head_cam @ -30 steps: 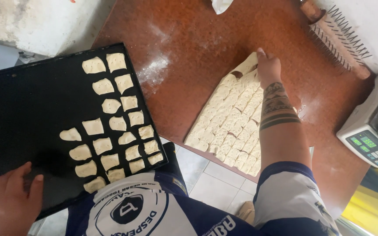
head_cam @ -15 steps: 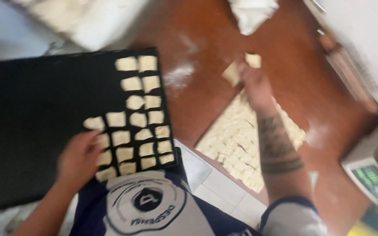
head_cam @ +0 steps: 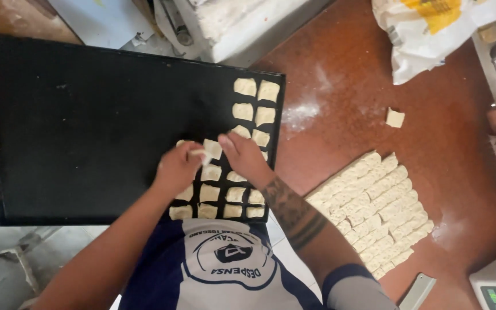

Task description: The person picks up small rectangular dough pieces from a wooden table and places them one by one onto a black baking tray, arranging them in neat rows. The person continues until the tray is filled with dough pieces.

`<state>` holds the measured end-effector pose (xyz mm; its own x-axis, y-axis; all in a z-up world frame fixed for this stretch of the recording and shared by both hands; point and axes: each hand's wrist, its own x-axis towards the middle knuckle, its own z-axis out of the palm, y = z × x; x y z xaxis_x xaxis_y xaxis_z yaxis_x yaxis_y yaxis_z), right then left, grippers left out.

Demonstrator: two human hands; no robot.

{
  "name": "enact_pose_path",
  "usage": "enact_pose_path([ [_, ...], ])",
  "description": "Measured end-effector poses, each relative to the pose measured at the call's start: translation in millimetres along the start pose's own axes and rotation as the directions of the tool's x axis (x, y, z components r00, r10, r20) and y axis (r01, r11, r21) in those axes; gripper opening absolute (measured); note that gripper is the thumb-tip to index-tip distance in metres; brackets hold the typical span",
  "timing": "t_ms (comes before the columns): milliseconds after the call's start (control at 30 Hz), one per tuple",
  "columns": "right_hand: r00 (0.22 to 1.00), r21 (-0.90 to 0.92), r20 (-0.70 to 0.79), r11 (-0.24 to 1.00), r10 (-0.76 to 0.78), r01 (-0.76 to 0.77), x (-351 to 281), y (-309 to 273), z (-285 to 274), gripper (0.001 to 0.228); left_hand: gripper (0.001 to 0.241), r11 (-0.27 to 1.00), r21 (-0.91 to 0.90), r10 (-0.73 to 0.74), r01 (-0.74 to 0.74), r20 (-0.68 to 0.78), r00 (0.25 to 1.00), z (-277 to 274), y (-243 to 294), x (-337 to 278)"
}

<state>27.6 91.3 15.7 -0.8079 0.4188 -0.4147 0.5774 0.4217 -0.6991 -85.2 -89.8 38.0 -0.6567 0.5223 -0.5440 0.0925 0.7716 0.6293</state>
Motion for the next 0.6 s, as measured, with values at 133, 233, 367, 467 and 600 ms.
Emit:
enact_pose_path([
  [133, 0.989, 0.045, 0.041, 0.989, -0.144, 0.142, 43.3, -47.3, -11.9, 0.049, 0.030, 0.997, 0.046, 0.060, -0.056, -0.104, 0.993, -7.6, -20.5, 47.0],
  [233, 0.954, -0.074, 0.098, 0.954, -0.282, 0.290, 71.7, -46.8, -4.4, 0.050, 0.028, 0.963, 0.263, 0.118, -0.060, -0.210, 0.971, -12.0, -26.3, 65.6],
  [367, 0.909, -0.139, -0.155, 0.919, -0.387, 0.368, 83.1, -30.1, -24.6, 0.034, 0.019, 0.937, 0.269, 0.305, -0.222, -0.324, 0.896, -20.0, -25.3, 74.5],
  [467, 0.887, -0.315, -0.203, 0.886, -0.414, 0.341, 65.4, -16.4, -30.7, 0.024, 0.021, 0.935, 0.248, 0.328, -0.251, -0.347, 0.879, -15.3, -33.8, 76.4],
  [600, 0.907, -0.543, -0.091, 0.784, -0.411, 0.301, 37.3, -11.9, -14.8, 0.043, 0.024, 0.960, 0.177, 0.260, -0.216, -0.286, 0.922, -6.6, -36.5, 79.3],
])
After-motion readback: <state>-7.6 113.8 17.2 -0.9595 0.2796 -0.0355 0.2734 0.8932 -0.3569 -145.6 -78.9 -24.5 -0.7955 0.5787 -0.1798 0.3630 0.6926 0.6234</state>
